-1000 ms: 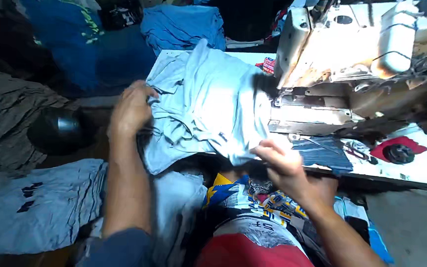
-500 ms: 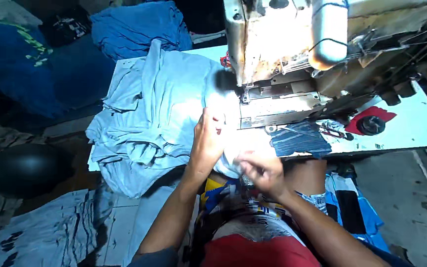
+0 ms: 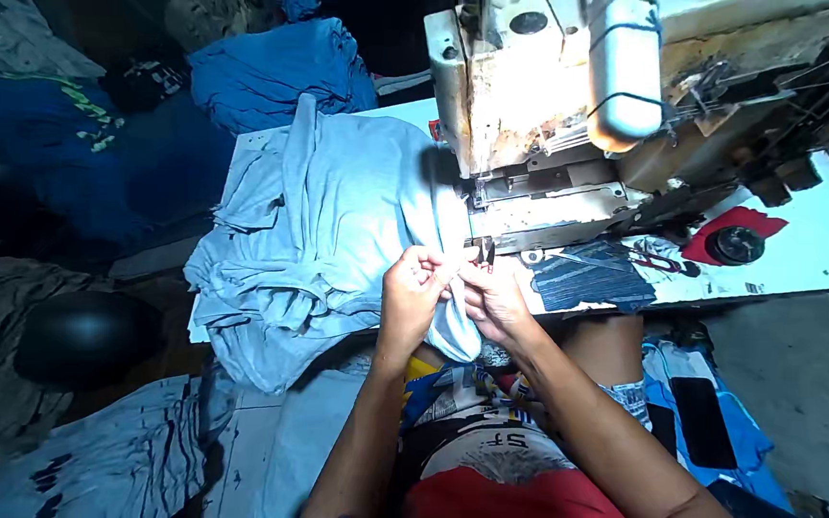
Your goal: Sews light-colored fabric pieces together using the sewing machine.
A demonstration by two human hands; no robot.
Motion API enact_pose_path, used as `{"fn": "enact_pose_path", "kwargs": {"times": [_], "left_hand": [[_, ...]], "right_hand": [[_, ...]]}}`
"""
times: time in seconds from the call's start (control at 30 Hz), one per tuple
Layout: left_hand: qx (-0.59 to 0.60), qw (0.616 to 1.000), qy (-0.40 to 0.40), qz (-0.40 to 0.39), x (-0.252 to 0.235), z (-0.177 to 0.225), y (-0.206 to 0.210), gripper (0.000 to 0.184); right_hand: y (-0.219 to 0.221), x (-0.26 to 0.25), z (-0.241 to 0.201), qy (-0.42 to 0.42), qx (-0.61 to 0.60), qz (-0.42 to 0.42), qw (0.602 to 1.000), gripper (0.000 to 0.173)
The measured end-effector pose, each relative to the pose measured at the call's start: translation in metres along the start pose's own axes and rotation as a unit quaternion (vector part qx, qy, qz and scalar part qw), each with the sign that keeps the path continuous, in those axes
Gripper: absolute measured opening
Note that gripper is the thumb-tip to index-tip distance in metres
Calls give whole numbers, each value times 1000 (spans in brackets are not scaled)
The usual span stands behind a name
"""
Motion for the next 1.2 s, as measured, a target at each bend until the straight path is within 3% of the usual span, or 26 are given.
{"fn": "enact_pose_path", "kwargs": {"times": [0.1,0.2,0.33,0.43,0.53,0.6,0.7,0.77,0.87,0.97,1.1,1.2], "left_hand": [[44,998,-2,-37,2,-3,3,16],[31,997,-18,-61,10,-3,7,14],[49,997,9,-61,20,1,-7,11],[91,994,14,-58,28,3,-15,8],[156,988,-13,4,31,3,-29,5],[232,972,-8,37,33,4,-37,13],[272,962,-9,1,40,10,-34,23],[204,979,-11,-15,49,11,-29,29],[5,999,27,-23,65,12,-25,28],[-226,965,133,25,76,25,-21,18],[-292,933,201,56,72,35,-21,14],[-300,930,200,71,59,45,-27,10]], "right_hand": [[1,2,0,23,0,6,1000,16],[2,2,-7,13,44,22,999,14],[6,13,-29,-80,140,-2,987,16],[2,24,-48,-168,258,-2,951,18],[-6,32,-67,-225,341,22,913,15],[-11,38,-80,-257,415,36,872,18],[-22,48,-91,-276,475,43,835,19],[-30,59,-95,-299,491,39,817,18],[-38,78,-98,-325,500,26,803,15],[-41,85,-99,-323,495,12,806,12],[-33,70,-102,-311,496,-7,811,7],[-31,47,-103,-260,433,-7,863,10]]}}
Point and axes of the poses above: each hand's wrist, its own x-axis away from the middle knuckle, its own y-axis out of the palm, z = x × y, the point moved 10 cm from there along -x, towards the middle knuckle, and after that the axes turned 6 degrees about -y, right-handed, at the moved point
